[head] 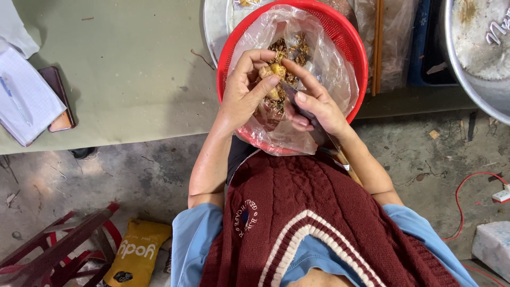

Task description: Cleaning and peeling a ginger root using hands and a small tool

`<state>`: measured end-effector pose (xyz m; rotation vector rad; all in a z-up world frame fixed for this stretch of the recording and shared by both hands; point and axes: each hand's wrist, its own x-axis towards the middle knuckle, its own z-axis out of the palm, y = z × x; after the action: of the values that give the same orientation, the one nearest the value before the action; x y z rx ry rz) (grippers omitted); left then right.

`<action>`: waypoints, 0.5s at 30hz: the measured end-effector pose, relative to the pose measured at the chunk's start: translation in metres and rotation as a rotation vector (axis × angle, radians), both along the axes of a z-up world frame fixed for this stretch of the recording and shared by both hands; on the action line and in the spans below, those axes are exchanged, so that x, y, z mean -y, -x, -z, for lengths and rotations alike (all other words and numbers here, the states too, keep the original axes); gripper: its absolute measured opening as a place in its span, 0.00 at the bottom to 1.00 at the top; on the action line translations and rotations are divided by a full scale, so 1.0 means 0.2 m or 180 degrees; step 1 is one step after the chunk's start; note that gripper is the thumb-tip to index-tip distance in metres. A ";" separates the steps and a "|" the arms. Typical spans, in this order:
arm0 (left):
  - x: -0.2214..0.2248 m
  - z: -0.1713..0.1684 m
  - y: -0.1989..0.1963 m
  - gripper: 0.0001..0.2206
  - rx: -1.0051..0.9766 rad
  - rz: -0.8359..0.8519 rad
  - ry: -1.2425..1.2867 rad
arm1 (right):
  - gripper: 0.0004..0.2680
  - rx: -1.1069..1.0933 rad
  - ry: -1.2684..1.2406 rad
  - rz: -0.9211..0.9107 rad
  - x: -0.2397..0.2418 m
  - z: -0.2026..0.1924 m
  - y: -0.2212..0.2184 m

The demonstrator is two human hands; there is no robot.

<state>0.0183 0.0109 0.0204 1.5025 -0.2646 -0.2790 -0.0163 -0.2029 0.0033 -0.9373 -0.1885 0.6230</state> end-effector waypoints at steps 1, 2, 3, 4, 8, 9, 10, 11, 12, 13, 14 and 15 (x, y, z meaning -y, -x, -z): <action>-0.01 0.01 0.00 0.15 0.0000 0.0004 -0.0002 | 0.28 0.0000 -0.0002 0.0004 0.02 0.03 -0.01; -0.02 0.03 -0.01 0.12 0.0013 0.0058 0.0071 | 0.25 -0.0159 -0.0054 0.0094 0.04 0.05 -0.03; -0.03 0.04 -0.01 0.10 0.0025 0.0113 0.0144 | 0.24 -0.0318 -0.0107 0.0186 0.06 0.08 -0.04; -0.03 0.04 -0.01 0.10 0.0025 0.0108 0.0141 | 0.24 -0.0318 -0.0110 0.0180 0.08 0.07 -0.04; -0.02 0.04 -0.02 0.13 0.0020 0.0081 0.0058 | 0.24 -0.0076 -0.0193 0.0087 0.04 0.02 -0.03; 0.00 0.04 -0.02 0.15 0.0151 0.0036 -0.0110 | 0.27 0.0093 -0.0093 0.0023 0.02 0.01 -0.02; 0.00 0.04 -0.02 0.15 0.0154 0.0043 -0.0112 | 0.27 0.0096 -0.0095 0.0029 0.02 0.04 -0.02; 0.00 0.04 -0.02 0.14 0.0086 0.0050 -0.0002 | 0.27 0.0116 -0.0090 0.0043 0.02 0.07 -0.01; 0.00 0.04 -0.02 0.13 0.0017 0.0050 0.0106 | 0.28 0.0134 -0.0087 0.0050 0.02 0.10 -0.01; -0.01 0.04 -0.02 0.13 0.0018 0.0051 0.0102 | 0.28 0.0135 -0.0091 0.0050 0.02 0.10 -0.02; -0.02 0.04 -0.02 0.12 -0.0040 0.0098 0.0188 | 0.23 -0.0111 -0.0482 0.0014 0.03 0.09 -0.04; -0.02 0.04 -0.03 0.10 -0.0098 0.0146 0.0273 | 0.18 -0.0359 -0.0872 -0.0021 0.03 0.08 -0.05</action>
<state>0.0234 0.0156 0.0118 1.4076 -0.2834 -0.3232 -0.0056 -0.2082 -0.0126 -0.6362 -0.1712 0.6363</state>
